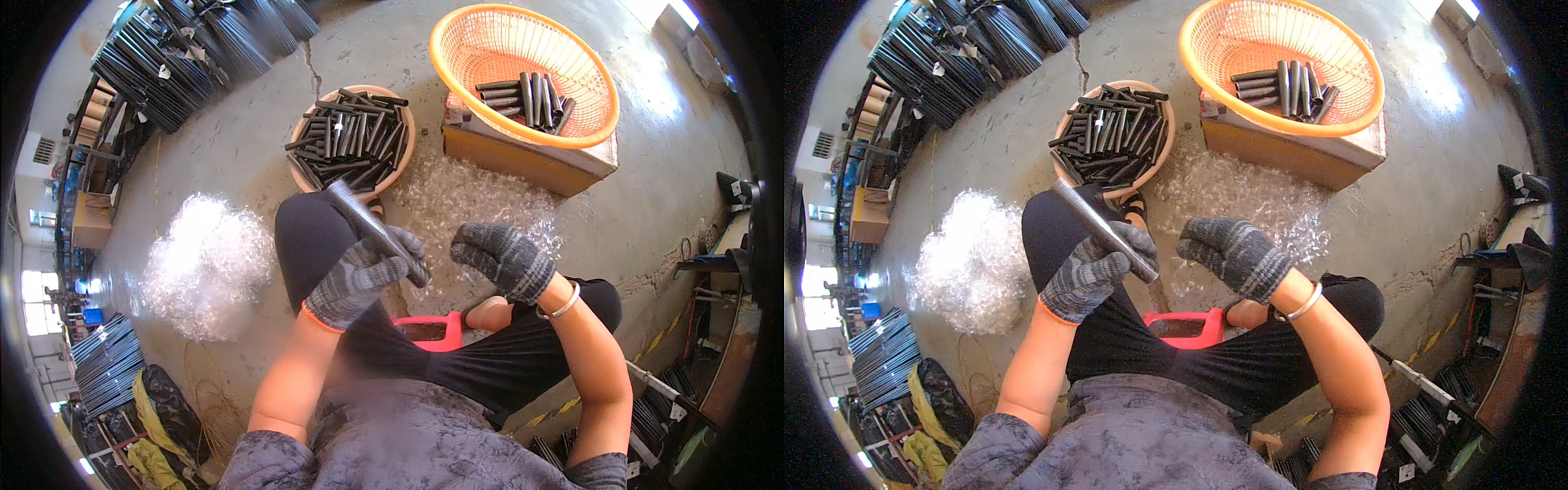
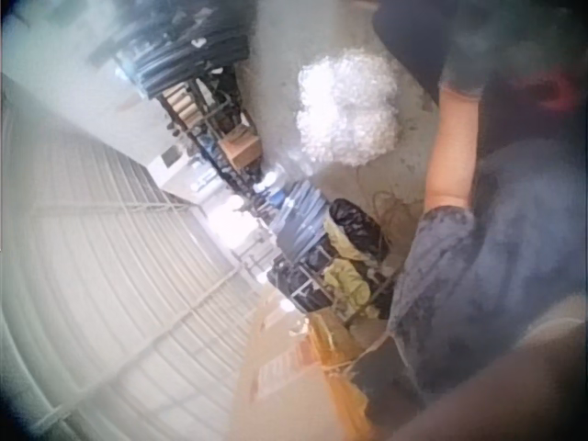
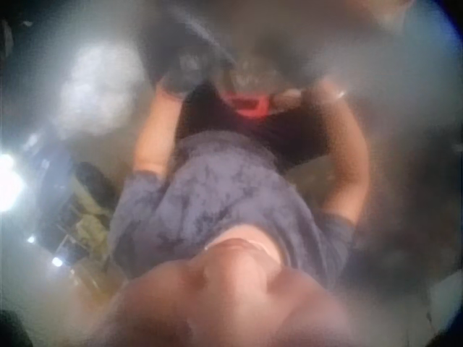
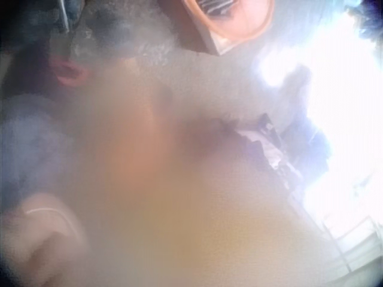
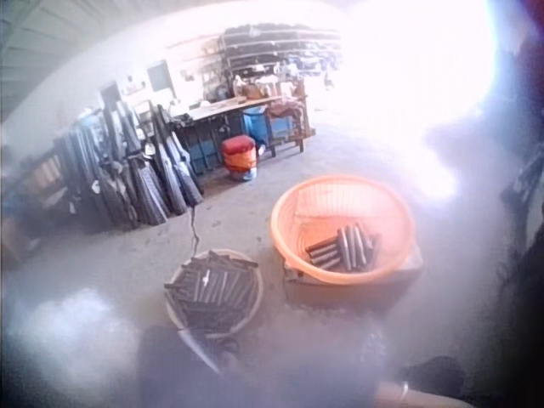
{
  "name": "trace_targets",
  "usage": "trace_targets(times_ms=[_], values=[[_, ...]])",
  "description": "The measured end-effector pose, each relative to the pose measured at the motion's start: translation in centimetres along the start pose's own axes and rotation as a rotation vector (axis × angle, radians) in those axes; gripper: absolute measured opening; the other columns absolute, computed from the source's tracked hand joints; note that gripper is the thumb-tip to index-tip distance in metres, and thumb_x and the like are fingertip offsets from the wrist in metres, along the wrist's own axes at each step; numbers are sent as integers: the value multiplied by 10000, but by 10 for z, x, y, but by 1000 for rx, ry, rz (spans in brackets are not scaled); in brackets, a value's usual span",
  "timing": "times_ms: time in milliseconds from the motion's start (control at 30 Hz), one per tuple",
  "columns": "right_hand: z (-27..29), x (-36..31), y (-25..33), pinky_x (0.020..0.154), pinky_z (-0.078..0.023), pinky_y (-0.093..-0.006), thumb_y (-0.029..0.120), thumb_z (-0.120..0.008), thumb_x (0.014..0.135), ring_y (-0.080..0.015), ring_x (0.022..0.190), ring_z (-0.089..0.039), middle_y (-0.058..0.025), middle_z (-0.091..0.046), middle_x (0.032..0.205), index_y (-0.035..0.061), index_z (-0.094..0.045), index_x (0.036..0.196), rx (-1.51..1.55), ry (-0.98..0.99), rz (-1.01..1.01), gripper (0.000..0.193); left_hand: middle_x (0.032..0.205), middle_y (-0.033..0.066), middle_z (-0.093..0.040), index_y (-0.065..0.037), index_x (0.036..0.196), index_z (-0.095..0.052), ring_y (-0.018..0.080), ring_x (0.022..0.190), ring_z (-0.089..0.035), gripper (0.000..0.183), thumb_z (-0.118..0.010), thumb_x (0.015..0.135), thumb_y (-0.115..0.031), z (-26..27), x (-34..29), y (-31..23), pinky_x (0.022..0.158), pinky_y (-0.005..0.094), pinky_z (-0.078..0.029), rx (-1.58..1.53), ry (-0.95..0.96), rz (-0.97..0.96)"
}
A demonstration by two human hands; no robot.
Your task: The person picks up metal tubes one by one from a bin and wipes each tube with a cloth before placing it into a basket.
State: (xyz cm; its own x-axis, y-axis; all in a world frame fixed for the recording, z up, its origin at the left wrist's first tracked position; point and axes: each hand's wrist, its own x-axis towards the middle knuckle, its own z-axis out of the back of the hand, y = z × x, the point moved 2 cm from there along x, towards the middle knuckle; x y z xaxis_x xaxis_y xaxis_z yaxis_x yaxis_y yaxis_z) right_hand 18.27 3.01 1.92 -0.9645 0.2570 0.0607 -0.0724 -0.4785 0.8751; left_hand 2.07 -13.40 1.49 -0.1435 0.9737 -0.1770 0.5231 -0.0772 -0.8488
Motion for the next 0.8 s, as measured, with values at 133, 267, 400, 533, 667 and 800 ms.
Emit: trace_targets(times_ms=[133,267,400,533,667,800], values=[[5,-4,8,722,-496,-339,42,-620,811,-331,794,-615,-144,-657,872,42,-649,948,-247,141,-139,140,1198,129,-568,-37,1184,-523,213,1087,-568,373,-643,871,-199,-5,17,8,944,350,-464,-388,-207,-270],[38,-30,-28,726,-505,-367,83,-608,765,-323,825,-631,-166,-655,889,55,-650,961,-235,-95,-63,202,1191,143,-575,-18,1182,-521,231,1102,-563,347,-604,894,-193,-6,31,8,968,353,-456,271,-169,-374],[119,-78,-97,773,-500,-369,84,-615,840,-308,864,-634,-204,-647,931,-15,-628,1025,-238,-379,-233,210,1110,129,-612,-9,1147,-544,248,1023,-603,325,-588,899,-213,14,25,-25,955,372,-465,-292,-299,-506],[205,-195,-193,836,-477,-423,167,-699,785,-354,958,-617,-227,-635,1014,42,-580,1165,-895,-296,-1102,418,1098,145,-599,-9,1103,-563,249,991,-591,238,-588,894,-119,27,31,-36,889,348,-490,-322,-315,-453],[138,-111,-149,770,-502,-355,86,-707,773,-269,936,-609,-169,-557,1178,78,-433,1304,-339,-401,-552,597,1037,127,-612,3,1082,-569,230,933,-602,261,-618,880,-153,7,27,-25,858,330,-495,-249,-283,-320],[42,5,-6,637,-521,-264,27,-695,788,-136,805,-602,-90,-474,1316,99,-277,1413,498,-147,-363,755,995,121,-628,13,1070,-566,204,888,-617,282,-633,874,-179,-10,32,-21,836,316,-502,-122,-230,-266]])
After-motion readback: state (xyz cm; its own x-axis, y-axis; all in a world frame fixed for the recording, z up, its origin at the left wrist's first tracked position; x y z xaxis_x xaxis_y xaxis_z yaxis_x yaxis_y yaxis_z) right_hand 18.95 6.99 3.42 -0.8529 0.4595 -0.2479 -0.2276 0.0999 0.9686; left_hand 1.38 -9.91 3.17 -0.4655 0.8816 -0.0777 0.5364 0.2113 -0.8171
